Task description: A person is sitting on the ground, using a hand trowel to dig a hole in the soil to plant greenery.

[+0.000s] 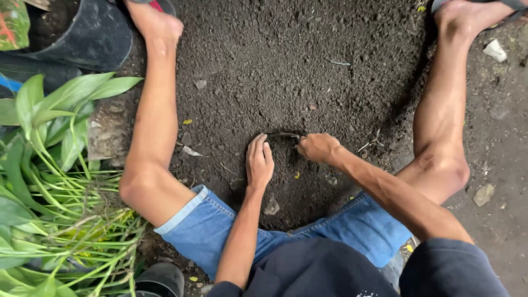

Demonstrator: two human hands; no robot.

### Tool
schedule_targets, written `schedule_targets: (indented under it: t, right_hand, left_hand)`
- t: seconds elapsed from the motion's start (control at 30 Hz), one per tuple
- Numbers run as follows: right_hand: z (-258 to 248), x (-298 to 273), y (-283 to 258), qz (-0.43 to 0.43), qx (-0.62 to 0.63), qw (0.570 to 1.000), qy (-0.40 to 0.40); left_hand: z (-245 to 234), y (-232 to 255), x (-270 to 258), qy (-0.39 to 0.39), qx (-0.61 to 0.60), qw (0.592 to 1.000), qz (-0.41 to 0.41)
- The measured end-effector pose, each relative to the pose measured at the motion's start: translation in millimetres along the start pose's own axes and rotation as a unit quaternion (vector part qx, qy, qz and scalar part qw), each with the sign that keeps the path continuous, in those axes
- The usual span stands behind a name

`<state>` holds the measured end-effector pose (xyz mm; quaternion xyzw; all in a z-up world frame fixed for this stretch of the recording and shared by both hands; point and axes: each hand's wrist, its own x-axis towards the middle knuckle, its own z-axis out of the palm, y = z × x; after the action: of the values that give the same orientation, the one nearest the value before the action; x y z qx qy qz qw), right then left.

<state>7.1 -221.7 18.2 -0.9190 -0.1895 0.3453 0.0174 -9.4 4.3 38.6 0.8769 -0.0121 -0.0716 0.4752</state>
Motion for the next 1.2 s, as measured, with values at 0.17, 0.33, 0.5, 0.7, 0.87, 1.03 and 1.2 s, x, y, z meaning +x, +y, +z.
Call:
schedule_targets:
  t: [0.17,0.33,0.5,0.7,0.87,1.03,1.2]
  right_hand:
    - [-17.7,-6.5,3.0,0.002,0.070,0.993,-0.098]
    - [-69.0,-27.7,-14.8,-0.010,0.136,0.974,-0.181]
    - [-7.2,0.2,-13.2,0.093,0.337,0.915,-0.202]
    - [-39.4,-47.0,7.3,0.114,0.429,0.859,-0.257]
    - [-19.7,-53.1,6.9,0.088,0.562,0.795,-0.210]
    - [-31.0,-62.9,11.5,0.065,0.592,0.763,-0.252]
    - [-131.0,-96.1,26.6,0.106,0.587,0.762,-0.250]
  left_hand:
    - [14.5,-19.3,-5.2,-0.024,0.049,0.999,-0.001]
    - [10.9,-14.5,-2.5,-0.054,0.059,0.997,-0.013]
    - [31.3,-22.5,-13.4,-0.032,0.174,0.982,0.057]
    - [33.1,-4.8,-20.7,0.004,0.176,0.982,0.063]
    - [43.0,1.3,-19.9,0.112,0.160,0.972,0.134]
    - [42.7,-4.3,-7.8,0.135,0.149,0.965,0.170]
    - [56.5,13.2,54.1,0.092,0.085,0.963,0.237]
